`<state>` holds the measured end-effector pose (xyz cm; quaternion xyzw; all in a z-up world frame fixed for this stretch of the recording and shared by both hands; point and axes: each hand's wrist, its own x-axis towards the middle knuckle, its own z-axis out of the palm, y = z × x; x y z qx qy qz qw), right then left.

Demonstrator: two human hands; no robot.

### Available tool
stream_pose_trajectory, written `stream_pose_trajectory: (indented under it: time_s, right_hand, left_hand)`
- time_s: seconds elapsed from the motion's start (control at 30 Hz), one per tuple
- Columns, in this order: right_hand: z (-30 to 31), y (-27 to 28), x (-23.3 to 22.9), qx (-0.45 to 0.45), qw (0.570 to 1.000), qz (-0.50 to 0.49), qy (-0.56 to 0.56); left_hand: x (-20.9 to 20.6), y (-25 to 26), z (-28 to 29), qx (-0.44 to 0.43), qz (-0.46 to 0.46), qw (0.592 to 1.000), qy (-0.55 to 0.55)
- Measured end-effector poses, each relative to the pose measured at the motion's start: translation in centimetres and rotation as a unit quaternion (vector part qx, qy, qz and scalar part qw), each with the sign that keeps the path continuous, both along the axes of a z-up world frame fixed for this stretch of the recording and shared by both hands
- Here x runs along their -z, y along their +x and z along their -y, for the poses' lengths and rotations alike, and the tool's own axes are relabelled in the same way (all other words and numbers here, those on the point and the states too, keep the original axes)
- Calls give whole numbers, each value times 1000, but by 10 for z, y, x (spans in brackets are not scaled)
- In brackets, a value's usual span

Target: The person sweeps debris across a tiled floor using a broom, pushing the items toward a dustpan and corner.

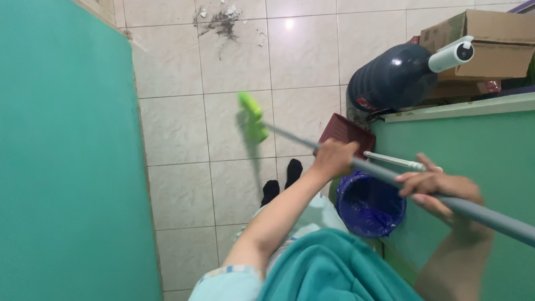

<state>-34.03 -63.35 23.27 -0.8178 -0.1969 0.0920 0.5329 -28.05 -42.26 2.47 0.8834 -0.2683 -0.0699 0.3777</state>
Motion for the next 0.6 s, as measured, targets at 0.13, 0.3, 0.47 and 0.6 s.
stream_pose_trajectory:
  time_s: [0.13, 0.3, 0.47, 0.6]
  right_hand:
    - [-48, -29, 72, 14, 992, -123, 35]
    - [-156, -67, 167, -122, 968, -143, 166]
    - [-115, -77, 159, -147, 975, -164, 18]
    - [-25, -74, 99, -79, 987, -91, -107]
  left_hand:
    - [54, -70, -89, -49, -142, 987, 60]
    - [144, -166, -189, -104, -202, 941, 253]
    - [169, -194, -142, -171, -136, 961, 170]
    - [150, -152, -15, -126, -88, 985, 77]
